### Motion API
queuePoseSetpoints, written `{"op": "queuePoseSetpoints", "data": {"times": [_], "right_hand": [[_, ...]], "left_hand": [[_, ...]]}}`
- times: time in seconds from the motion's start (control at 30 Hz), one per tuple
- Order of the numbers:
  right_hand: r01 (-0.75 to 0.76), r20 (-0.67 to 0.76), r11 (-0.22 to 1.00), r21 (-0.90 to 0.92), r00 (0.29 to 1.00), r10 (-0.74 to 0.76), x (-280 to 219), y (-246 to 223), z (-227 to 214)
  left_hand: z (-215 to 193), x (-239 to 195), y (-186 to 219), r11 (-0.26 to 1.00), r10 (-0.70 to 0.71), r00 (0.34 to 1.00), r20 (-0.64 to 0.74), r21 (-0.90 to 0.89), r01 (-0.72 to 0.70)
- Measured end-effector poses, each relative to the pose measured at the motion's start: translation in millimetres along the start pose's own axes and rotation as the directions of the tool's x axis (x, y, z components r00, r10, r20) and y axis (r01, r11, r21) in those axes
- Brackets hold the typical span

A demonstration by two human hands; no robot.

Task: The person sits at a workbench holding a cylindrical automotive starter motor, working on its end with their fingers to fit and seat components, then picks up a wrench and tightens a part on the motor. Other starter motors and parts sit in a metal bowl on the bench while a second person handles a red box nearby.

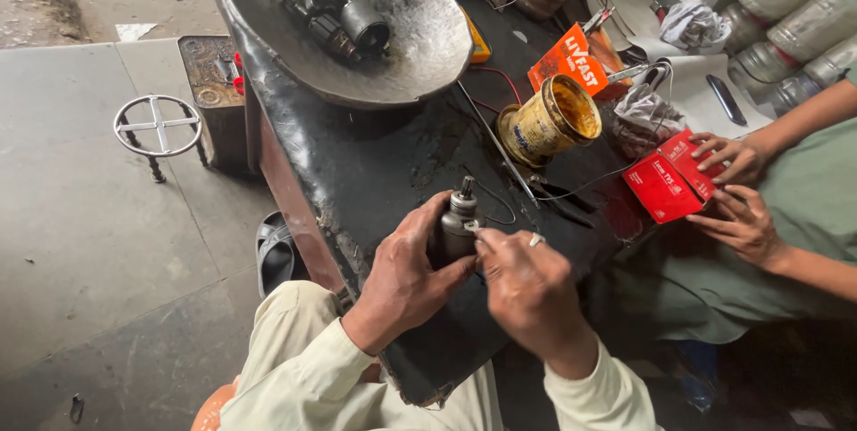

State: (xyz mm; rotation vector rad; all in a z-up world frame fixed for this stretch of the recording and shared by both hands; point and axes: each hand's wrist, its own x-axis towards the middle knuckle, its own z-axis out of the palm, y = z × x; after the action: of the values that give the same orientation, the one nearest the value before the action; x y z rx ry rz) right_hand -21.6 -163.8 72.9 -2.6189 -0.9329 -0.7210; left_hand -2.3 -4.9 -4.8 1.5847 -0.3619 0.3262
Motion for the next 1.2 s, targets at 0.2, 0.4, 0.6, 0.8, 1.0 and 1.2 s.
{"op": "queuePoseSetpoints", "data": {"times": [0.2, 0.4, 0.6, 0.8, 1.0, 1.2], "right_hand": [[-0.031, -0.101, 0.997, -0.066, 0.995, 0.024, 0.9, -18.4, 6.8], [-0.365, -0.212, 0.865, 0.344, 0.867, 0.450, -31.3, 17.0, -8.7], [-0.516, 0.074, 0.569, 0.641, 0.779, 0.623, -71.7, 59.0, 16.5], [-0.494, 0.107, 0.441, 0.750, 0.748, 0.655, -75.6, 42.9, 21.7], [-0.465, 0.310, 0.127, 0.876, 0.747, 0.589, -59.5, 21.0, 17.8], [-0.585, 0.480, 0.012, 0.811, 0.678, 0.557, -30.2, 34.7, 8.5]], "left_hand": [[-0.8, -3.7, 0.2, 0.998, 0.055, 0.998, -0.009, 0.022, -0.055], [-9.6, 3.4, 10.4, 0.935, -0.286, 0.956, 0.060, -0.200, 0.292], [-7.3, -4.6, 2.0, 0.994, -0.101, 0.982, -0.157, 0.012, 0.104], [-6.0, -7.9, 3.7, 0.999, 0.034, 0.999, -0.035, -0.003, -0.034], [-11.0, -6.8, 9.8, 0.999, -0.034, 0.998, 0.045, -0.007, 0.034], [-9.2, -13.5, -0.1, 0.985, 0.171, 0.982, 0.083, 0.010, -0.172]]}}
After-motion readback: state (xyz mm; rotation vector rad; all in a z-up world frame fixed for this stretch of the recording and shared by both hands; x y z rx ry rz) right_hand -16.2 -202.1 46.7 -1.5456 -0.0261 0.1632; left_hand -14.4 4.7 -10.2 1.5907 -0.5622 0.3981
